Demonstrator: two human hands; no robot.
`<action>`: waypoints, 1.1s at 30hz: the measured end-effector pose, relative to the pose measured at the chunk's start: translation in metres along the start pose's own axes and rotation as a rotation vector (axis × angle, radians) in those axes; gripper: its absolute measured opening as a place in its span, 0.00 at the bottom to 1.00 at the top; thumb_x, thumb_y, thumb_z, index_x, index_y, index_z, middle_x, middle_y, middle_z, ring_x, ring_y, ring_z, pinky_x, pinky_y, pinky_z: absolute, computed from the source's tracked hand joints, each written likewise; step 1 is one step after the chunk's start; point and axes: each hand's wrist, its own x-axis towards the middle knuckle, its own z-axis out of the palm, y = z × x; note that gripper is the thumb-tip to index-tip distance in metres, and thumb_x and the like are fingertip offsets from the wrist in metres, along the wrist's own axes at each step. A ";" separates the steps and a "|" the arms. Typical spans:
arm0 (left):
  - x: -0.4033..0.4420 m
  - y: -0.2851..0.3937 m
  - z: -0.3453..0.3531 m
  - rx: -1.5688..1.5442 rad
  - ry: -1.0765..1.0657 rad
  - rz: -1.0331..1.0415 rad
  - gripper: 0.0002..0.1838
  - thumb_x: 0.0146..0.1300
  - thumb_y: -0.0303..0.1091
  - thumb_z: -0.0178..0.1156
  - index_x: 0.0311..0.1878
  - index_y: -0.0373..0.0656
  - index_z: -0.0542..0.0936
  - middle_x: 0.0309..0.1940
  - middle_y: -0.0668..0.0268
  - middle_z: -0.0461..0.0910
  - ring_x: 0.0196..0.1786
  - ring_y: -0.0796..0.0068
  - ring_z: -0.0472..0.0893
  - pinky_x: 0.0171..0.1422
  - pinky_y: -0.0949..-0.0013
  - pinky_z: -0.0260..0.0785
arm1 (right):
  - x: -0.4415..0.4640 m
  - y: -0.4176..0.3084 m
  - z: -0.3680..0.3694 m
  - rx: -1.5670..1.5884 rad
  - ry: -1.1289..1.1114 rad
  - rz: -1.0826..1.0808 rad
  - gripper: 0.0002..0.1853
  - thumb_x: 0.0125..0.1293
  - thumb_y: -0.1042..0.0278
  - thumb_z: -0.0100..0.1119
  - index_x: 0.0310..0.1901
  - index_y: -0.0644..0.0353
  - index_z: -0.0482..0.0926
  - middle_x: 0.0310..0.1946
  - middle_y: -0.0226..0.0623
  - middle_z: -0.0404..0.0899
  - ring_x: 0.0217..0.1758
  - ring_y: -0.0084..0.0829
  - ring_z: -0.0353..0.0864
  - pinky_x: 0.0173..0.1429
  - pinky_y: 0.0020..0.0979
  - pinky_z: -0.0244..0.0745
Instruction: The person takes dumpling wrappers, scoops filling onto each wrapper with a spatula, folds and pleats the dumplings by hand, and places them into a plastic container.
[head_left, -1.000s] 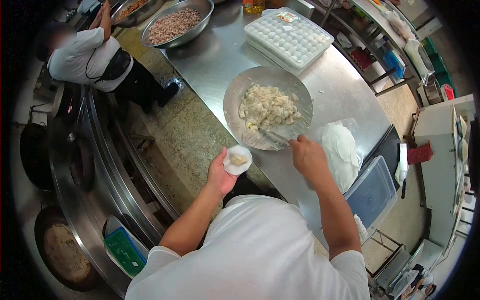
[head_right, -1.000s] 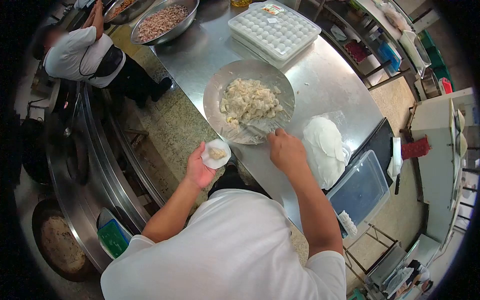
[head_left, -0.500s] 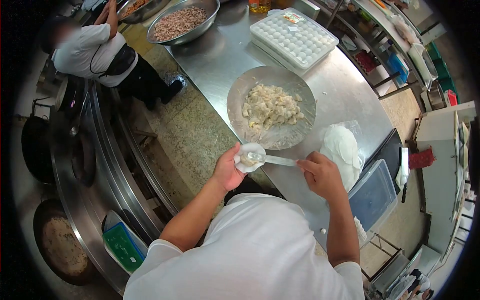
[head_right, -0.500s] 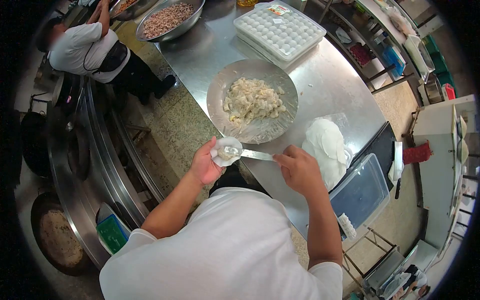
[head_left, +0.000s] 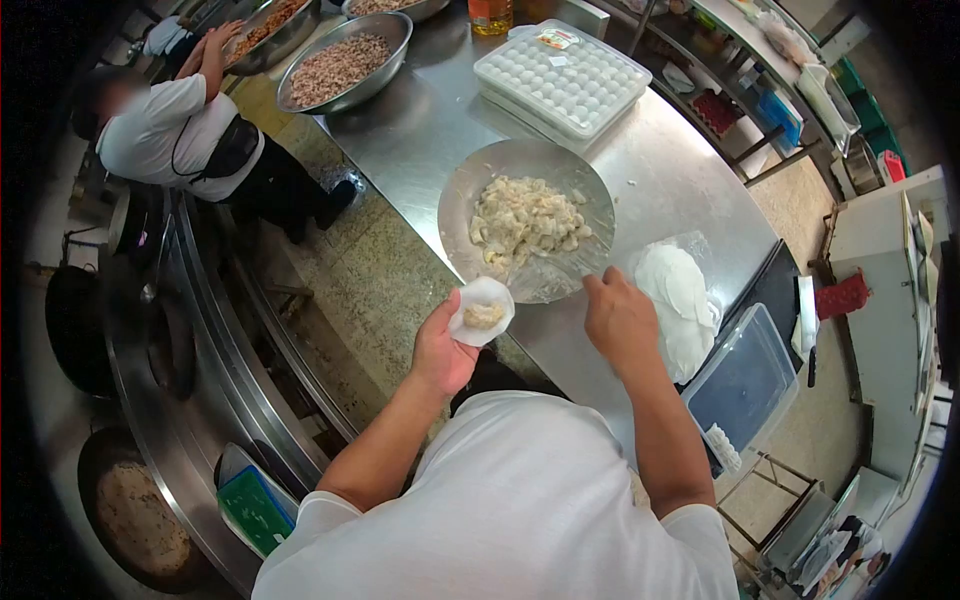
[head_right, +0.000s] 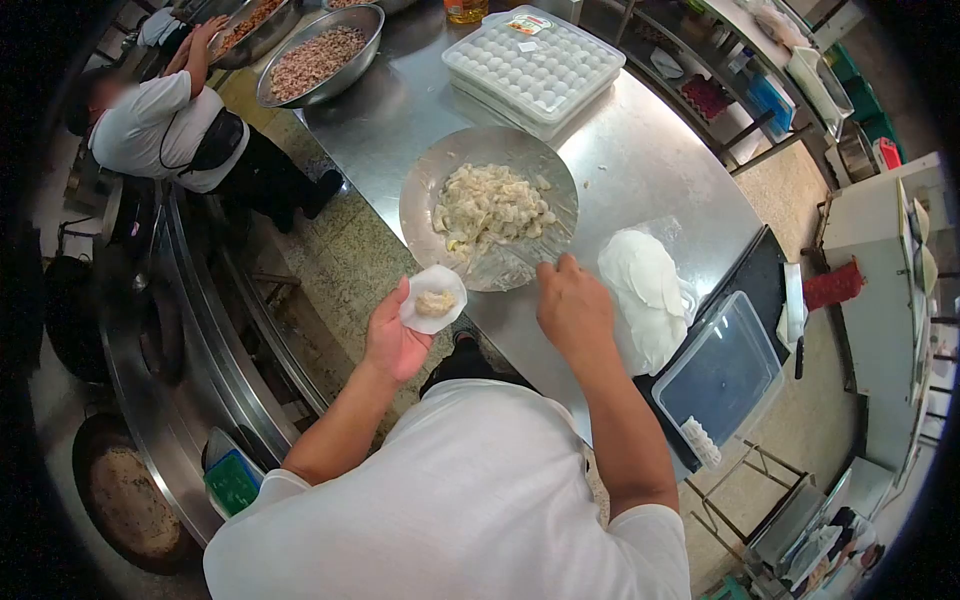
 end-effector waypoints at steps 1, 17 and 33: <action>0.000 0.000 -0.005 0.012 0.026 -0.019 0.23 0.77 0.46 0.56 0.64 0.37 0.75 0.61 0.59 0.80 0.65 0.64 0.79 0.73 0.57 0.70 | 0.003 0.002 0.004 0.000 -0.001 0.003 0.08 0.64 0.71 0.53 0.38 0.60 0.82 0.39 0.48 0.79 0.41 0.51 0.86 0.44 0.49 0.82; 0.014 -0.028 -0.045 0.006 0.151 -0.114 0.20 0.77 0.41 0.55 0.61 0.35 0.76 0.59 0.58 0.81 0.63 0.62 0.80 0.71 0.58 0.71 | -0.011 0.021 -0.027 -0.017 -0.154 -0.028 0.10 0.62 0.72 0.53 0.38 0.59 0.85 0.37 0.47 0.81 0.40 0.52 0.85 0.45 0.48 0.81; 0.025 -0.050 -0.039 -0.003 0.146 -0.186 0.22 0.79 0.45 0.50 0.63 0.35 0.75 0.60 0.56 0.81 0.64 0.59 0.80 0.73 0.54 0.70 | -0.028 0.038 -0.048 0.278 -0.177 -0.192 0.11 0.59 0.76 0.58 0.41 0.57 0.87 0.36 0.41 0.83 0.38 0.48 0.84 0.44 0.45 0.80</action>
